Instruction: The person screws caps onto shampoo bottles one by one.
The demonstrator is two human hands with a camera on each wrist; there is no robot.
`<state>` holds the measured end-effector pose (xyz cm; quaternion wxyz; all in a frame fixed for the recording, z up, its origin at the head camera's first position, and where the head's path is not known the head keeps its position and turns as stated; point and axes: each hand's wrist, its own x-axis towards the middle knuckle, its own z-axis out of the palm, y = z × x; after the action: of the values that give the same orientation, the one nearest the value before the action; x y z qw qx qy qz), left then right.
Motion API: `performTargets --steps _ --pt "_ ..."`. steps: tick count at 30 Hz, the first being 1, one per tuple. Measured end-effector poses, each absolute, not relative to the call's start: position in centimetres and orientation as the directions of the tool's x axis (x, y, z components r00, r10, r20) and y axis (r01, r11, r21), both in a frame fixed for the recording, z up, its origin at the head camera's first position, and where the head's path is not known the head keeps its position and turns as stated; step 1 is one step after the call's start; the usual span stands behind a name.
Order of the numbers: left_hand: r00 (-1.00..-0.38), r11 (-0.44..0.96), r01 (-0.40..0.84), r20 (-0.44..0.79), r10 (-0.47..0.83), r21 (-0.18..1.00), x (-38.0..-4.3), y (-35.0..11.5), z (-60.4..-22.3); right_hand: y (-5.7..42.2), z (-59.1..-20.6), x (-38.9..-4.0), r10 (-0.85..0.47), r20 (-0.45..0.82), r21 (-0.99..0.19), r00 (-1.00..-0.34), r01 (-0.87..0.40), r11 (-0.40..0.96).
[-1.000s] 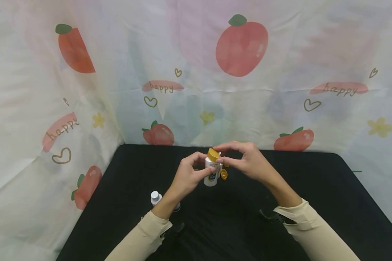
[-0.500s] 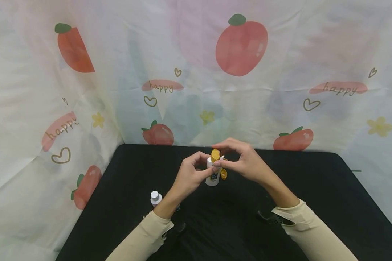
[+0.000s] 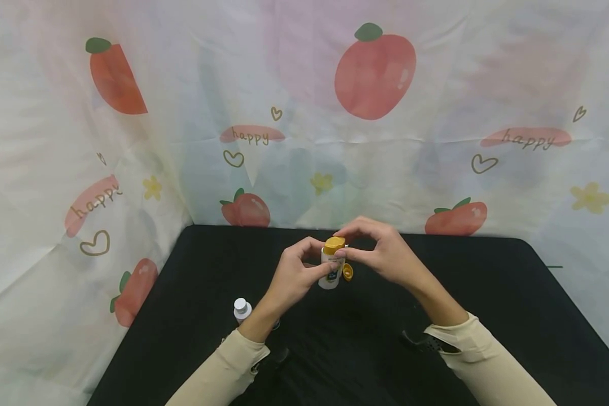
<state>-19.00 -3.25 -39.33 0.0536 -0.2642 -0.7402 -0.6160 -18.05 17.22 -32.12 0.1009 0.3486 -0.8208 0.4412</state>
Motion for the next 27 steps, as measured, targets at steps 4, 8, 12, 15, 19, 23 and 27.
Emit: performTargets --steps 4,8,12,15,19,23,27 --pt "-0.863 0.115 0.446 0.392 0.317 0.888 -18.7 -3.4 -38.9 17.4 -32.1 -17.9 -0.482 0.481 -0.642 -0.732 -0.669 0.375" --pt "-0.863 0.125 0.450 0.395 0.315 0.884 -17.9 -3.5 -37.6 17.4 -31.9 -17.7 -0.484 0.477 -0.637 -0.733 -0.668 0.385" --pt "-0.869 0.129 0.438 0.383 0.313 0.890 -17.4 -3.7 -36.7 17.5 -31.8 -17.6 -0.485 0.467 -0.641 -0.739 -0.661 0.391" --pt "-0.870 0.133 0.438 0.383 0.310 0.889 -17.3 -3.8 -36.6 17.5 -31.8 -17.6 -0.479 0.468 -0.642 -0.742 -0.659 0.392" --pt "-0.870 0.127 0.435 0.381 0.312 0.891 -17.3 -3.8 -36.5 17.4 -31.9 -17.7 -0.480 0.484 -0.637 -0.732 -0.671 0.379" --pt "-0.872 0.118 0.424 0.370 0.321 0.898 -17.2 -3.7 -36.5 17.2 -32.1 -17.9 -0.487 0.491 -0.635 -0.722 -0.680 0.367" --pt "-0.871 0.116 0.421 0.365 0.329 0.900 -17.1 -3.6 -36.5 17.3 -32.2 -18.0 -0.486 0.495 -0.636 -0.720 -0.682 0.361"
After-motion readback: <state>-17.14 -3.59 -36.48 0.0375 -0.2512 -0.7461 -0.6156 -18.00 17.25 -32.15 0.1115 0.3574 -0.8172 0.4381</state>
